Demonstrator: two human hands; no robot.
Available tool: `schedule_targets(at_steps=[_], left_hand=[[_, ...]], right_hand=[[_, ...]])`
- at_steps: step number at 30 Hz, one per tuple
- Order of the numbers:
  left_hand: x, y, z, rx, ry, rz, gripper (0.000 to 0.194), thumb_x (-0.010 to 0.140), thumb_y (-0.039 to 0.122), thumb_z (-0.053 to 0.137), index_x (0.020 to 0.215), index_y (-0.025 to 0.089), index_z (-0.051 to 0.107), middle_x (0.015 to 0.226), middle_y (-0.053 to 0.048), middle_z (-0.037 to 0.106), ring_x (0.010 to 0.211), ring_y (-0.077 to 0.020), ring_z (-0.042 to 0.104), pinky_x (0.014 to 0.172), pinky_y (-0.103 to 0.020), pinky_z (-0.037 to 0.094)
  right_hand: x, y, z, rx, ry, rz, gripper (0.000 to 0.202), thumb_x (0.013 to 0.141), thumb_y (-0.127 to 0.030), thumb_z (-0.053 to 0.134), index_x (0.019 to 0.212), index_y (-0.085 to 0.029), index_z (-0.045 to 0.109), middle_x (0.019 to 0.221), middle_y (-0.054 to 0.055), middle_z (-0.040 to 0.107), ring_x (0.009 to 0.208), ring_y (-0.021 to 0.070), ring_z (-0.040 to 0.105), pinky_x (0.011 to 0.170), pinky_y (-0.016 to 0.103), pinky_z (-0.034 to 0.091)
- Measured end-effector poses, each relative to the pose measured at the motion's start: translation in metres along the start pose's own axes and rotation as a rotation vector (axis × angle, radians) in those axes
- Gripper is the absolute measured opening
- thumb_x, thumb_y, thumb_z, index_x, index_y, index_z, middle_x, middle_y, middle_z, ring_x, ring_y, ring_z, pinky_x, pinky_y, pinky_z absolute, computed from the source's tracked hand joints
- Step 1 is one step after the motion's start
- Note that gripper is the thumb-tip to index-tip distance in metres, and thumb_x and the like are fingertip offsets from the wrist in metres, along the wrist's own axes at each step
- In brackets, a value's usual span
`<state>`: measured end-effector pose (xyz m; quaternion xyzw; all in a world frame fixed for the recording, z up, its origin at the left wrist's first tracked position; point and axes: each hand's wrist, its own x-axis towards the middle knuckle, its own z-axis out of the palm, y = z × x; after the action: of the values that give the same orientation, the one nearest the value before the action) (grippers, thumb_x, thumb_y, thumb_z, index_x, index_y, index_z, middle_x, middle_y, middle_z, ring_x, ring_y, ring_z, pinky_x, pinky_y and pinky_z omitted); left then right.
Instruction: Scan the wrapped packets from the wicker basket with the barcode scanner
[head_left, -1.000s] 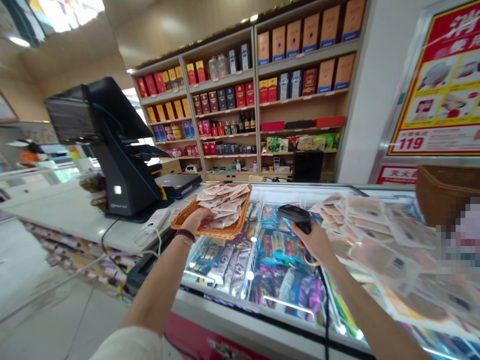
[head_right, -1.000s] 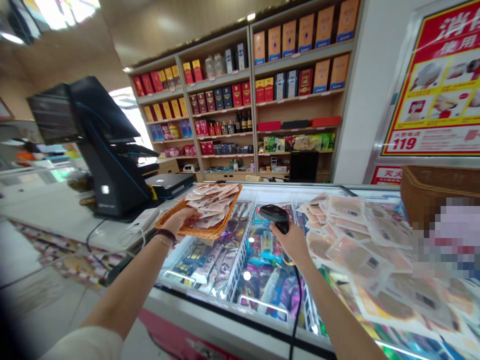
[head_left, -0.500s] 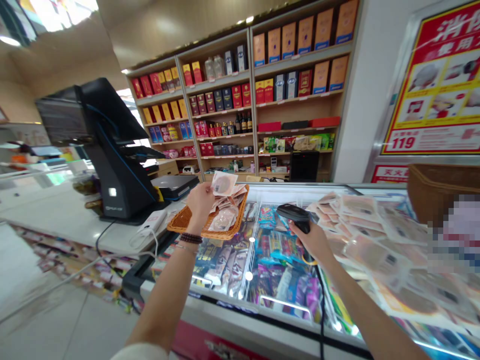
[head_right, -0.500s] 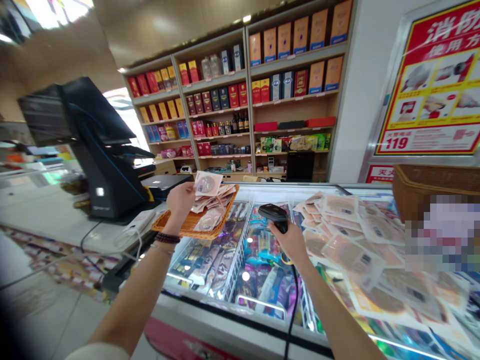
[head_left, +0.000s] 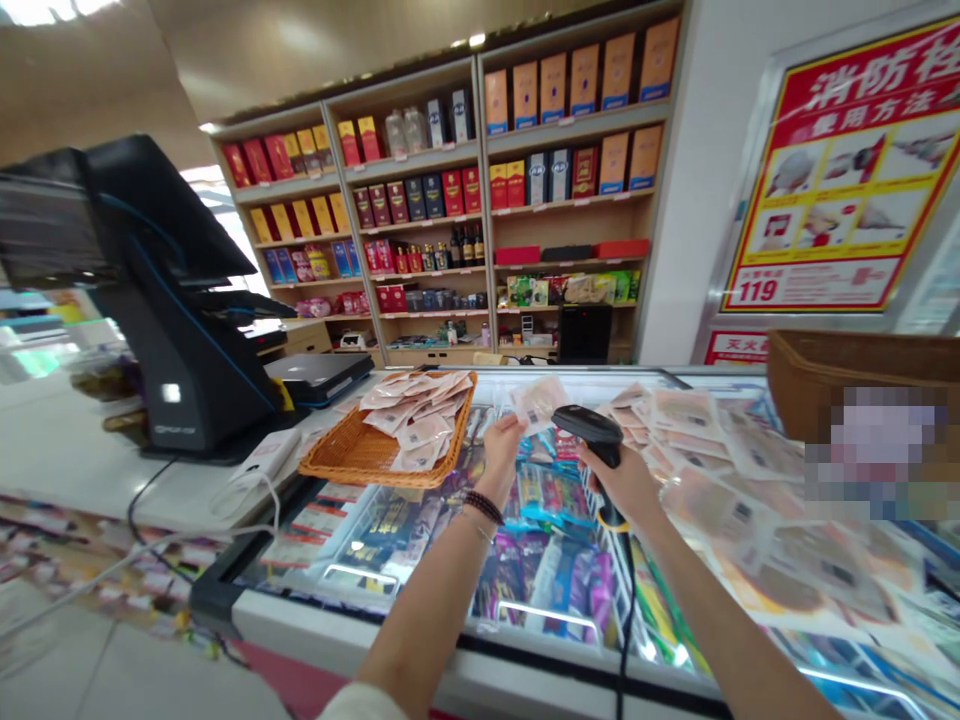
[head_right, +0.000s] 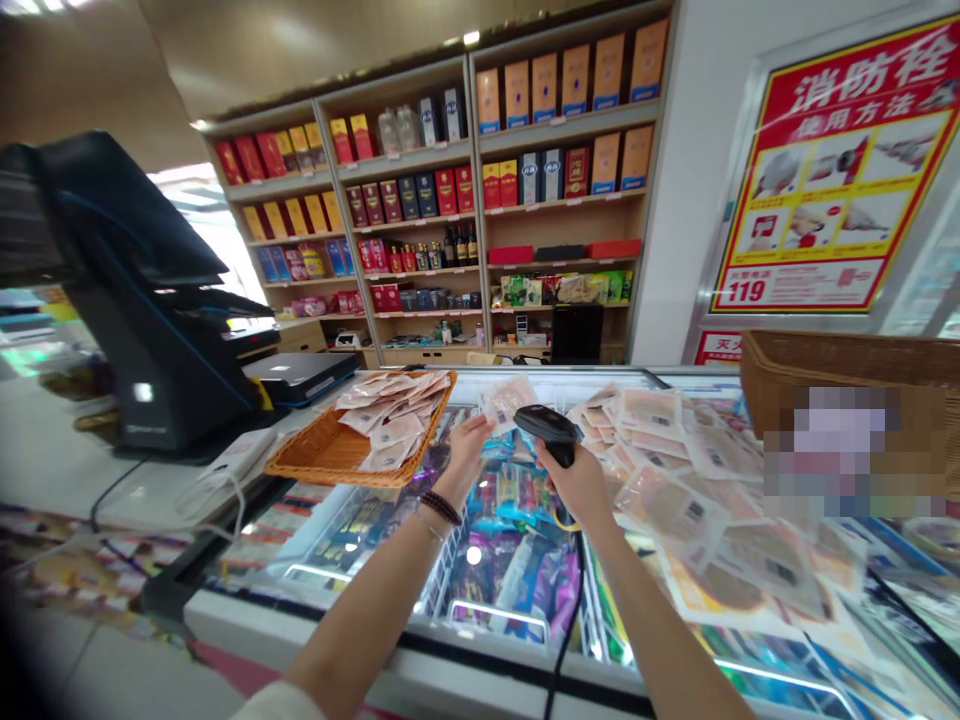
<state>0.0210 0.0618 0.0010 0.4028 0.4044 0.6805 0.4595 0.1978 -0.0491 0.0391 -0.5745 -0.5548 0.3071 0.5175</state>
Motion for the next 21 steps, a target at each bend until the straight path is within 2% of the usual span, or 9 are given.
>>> schedule_targets(at_steps=[3, 9, 17, 21], left_hand=[[-0.004, -0.016, 0.005, -0.026, 0.045, -0.056, 0.024, 0.063, 0.023, 0.086, 0.083, 0.014, 0.076, 0.079, -0.008, 0.076, 0.075, -0.0181, 0.071, 0.075, -0.03, 0.055], [-0.006, -0.019, -0.002, -0.027, 0.042, -0.078, 0.027, 0.068, 0.025, 0.084, 0.091, 0.014, 0.074, 0.085, -0.008, 0.077, 0.08, -0.019, 0.071, 0.075, -0.029, 0.056], [-0.008, -0.02, -0.003, -0.043, 0.082, -0.085, 0.027, 0.07, 0.025, 0.084, 0.092, 0.016, 0.072, 0.092, -0.011, 0.079, 0.092, -0.0235, 0.074, 0.083, -0.032, 0.058], [-0.008, -0.02, -0.003, -0.065, 0.059, -0.076, 0.026, 0.071, 0.026, 0.084, 0.092, 0.015, 0.073, 0.092, -0.012, 0.079, 0.092, -0.0247, 0.074, 0.083, -0.034, 0.058]], right_hand=[[0.0, -0.001, -0.004, -0.142, 0.007, 0.003, 0.033, 0.085, -0.052, 0.064, 0.068, -0.023, 0.063, 0.045, 0.002, 0.061, 0.044, 0.0201, 0.062, 0.052, 0.03, 0.047], [-0.003, -0.006, -0.003, -0.466, -0.001, 0.01, 0.029, 0.088, -0.045, 0.064, 0.071, -0.023, 0.063, 0.048, 0.003, 0.064, 0.051, 0.0217, 0.067, 0.054, 0.028, 0.042], [-0.003, -0.001, -0.001, -0.511, -0.044, -0.017, 0.03, 0.09, -0.046, 0.062, 0.072, -0.022, 0.064, 0.048, 0.003, 0.065, 0.051, 0.022, 0.068, 0.054, 0.028, 0.041], [-0.003, -0.003, -0.001, -0.515, -0.046, -0.018, 0.031, 0.089, -0.046, 0.062, 0.07, -0.023, 0.064, 0.045, 0.002, 0.063, 0.048, 0.0218, 0.066, 0.054, 0.028, 0.041]])
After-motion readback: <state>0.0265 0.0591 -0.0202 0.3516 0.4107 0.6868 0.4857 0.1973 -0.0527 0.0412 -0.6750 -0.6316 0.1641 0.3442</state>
